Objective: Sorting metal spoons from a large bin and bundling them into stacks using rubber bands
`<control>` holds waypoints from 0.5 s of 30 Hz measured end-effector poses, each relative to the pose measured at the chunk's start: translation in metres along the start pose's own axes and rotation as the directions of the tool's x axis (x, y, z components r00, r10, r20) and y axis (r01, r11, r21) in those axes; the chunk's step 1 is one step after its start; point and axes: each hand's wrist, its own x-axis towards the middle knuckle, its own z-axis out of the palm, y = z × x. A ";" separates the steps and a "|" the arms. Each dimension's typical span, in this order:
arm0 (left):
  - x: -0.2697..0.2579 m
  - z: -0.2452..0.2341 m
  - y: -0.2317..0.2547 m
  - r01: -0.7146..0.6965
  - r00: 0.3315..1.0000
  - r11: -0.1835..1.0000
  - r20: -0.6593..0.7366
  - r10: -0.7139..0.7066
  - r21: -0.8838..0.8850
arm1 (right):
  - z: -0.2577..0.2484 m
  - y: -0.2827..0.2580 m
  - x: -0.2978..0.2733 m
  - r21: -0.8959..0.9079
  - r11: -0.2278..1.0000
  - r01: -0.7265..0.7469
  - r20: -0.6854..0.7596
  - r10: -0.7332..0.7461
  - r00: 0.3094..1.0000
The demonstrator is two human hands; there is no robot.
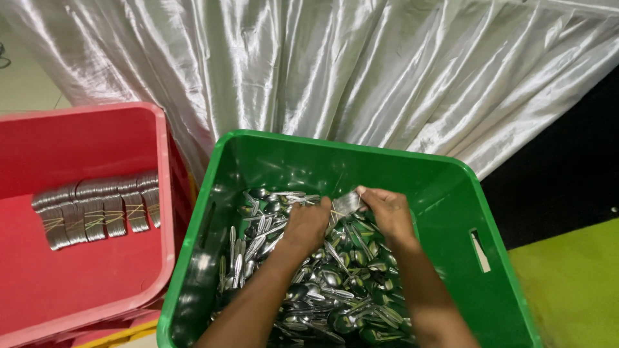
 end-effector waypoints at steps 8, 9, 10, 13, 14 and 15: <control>0.003 0.023 -0.010 -0.022 0.987 1.000 0.158 0.019 0.018 | -0.020 0.018 0.004 -0.136 0.990 -0.034 0.226 0.064 0.972; 0.004 0.029 -0.013 -0.039 0.985 0.999 0.169 0.032 0.038 | -0.026 0.025 0.009 -0.149 0.988 -0.040 0.330 0.087 0.940; 0.003 0.029 -0.013 -0.034 0.985 0.999 0.171 0.028 0.033 | -0.026 0.023 0.007 -0.153 0.987 -0.042 0.334 0.092 0.938; -0.001 0.026 -0.012 -0.036 0.971 0.997 0.237 0.018 0.075 | -0.024 0.018 0.001 -0.263 0.963 -0.065 0.480 0.189 0.857; -0.002 0.024 -0.012 -0.041 0.973 0.997 0.229 0.025 0.066 | -0.020 0.016 0.001 -0.279 0.958 -0.060 0.499 0.198 0.843; -0.004 0.021 -0.011 -0.046 0.975 0.997 0.222 0.032 0.057 | -0.017 0.014 0.001 -0.295 0.954 -0.055 0.518 0.208 0.830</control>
